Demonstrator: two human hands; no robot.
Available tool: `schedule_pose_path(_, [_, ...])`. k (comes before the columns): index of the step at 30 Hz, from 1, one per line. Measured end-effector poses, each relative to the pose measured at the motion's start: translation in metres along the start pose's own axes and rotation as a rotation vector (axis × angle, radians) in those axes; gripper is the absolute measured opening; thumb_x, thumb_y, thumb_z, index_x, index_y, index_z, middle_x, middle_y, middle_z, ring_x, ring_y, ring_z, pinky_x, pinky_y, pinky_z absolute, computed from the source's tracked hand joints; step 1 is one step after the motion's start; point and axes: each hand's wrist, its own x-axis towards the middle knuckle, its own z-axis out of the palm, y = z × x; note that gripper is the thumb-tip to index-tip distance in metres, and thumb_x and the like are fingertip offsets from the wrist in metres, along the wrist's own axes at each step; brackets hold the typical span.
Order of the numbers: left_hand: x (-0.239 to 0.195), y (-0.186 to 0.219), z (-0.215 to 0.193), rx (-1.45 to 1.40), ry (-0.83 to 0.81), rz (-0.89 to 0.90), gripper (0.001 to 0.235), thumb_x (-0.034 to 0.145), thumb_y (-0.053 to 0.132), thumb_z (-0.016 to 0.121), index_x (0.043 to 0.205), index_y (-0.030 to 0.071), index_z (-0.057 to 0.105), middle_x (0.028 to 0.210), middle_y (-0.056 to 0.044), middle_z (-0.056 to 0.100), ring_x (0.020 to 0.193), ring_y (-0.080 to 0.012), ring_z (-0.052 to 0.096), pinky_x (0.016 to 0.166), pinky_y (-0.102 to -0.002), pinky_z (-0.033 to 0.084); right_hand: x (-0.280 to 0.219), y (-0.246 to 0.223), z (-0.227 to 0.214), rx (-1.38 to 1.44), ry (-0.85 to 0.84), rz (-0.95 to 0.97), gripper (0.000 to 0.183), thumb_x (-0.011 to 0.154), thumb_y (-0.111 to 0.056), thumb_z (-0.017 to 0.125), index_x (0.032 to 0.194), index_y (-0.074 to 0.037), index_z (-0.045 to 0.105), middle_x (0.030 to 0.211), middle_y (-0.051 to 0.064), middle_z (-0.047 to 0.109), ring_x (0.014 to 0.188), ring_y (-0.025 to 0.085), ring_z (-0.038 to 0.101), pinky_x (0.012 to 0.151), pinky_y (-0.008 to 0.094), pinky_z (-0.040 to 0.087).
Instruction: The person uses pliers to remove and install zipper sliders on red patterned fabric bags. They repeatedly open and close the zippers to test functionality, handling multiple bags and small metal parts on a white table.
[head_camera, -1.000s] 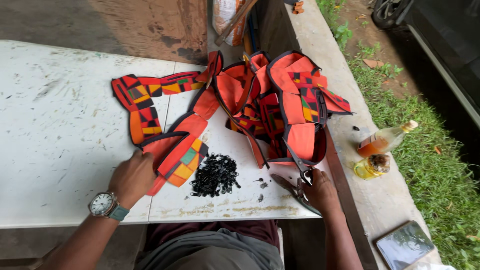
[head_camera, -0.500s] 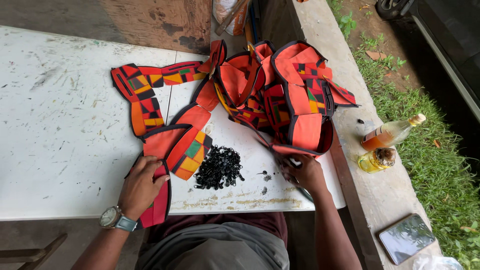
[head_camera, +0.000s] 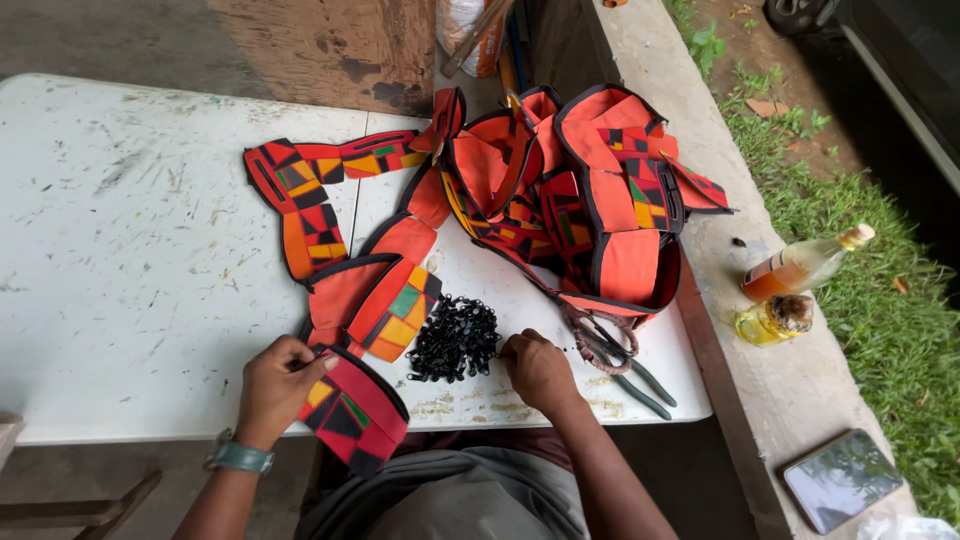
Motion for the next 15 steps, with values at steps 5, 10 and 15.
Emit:
schedule_pose_path(5, [0.0,0.016,-0.006,-0.733,-0.27,-0.023,0.025,0.083,0.005,0.083,0.096,0.0,0.062,0.085,0.002,0.063,0.078,-0.0086,0.059,0.069,-0.027,0.05,0.0,0.005,-0.01,0.062,0.054,-0.051,0.01,0.087,-0.013,0.069,0.089,-0.003,0.069,0.091,0.015,0.069,0.075,0.034,0.069,0.07,0.045,0.055])
schedule_pose_path(10, [-0.023,0.109,0.022,-0.539,-0.908,0.033,0.054,0.075,0.01,0.086,0.126,0.008,0.068,0.088,-0.006,0.077,0.083,-0.0127,0.072,0.081,-0.028,0.059,-0.015,0.001,-0.028,0.608,0.031,0.362,0.014,0.09,-0.012,0.073,0.098,-0.002,0.067,0.082,0.01,0.071,0.073,0.02,0.069,0.068,0.034,0.056])
schedule_pose_path(15, [-0.013,0.175,0.023,-0.126,-0.827,0.346,0.025,0.077,0.019,0.085,0.098,0.006,0.078,0.086,-0.009,0.078,0.08,-0.0179,0.075,0.074,-0.031,0.057,-0.038,-0.003,-0.041,1.252,-0.048,0.347,0.029,0.086,0.003,0.069,0.115,-0.001,0.067,0.097,0.002,0.068,0.09,0.018,0.072,0.08,0.031,0.061])
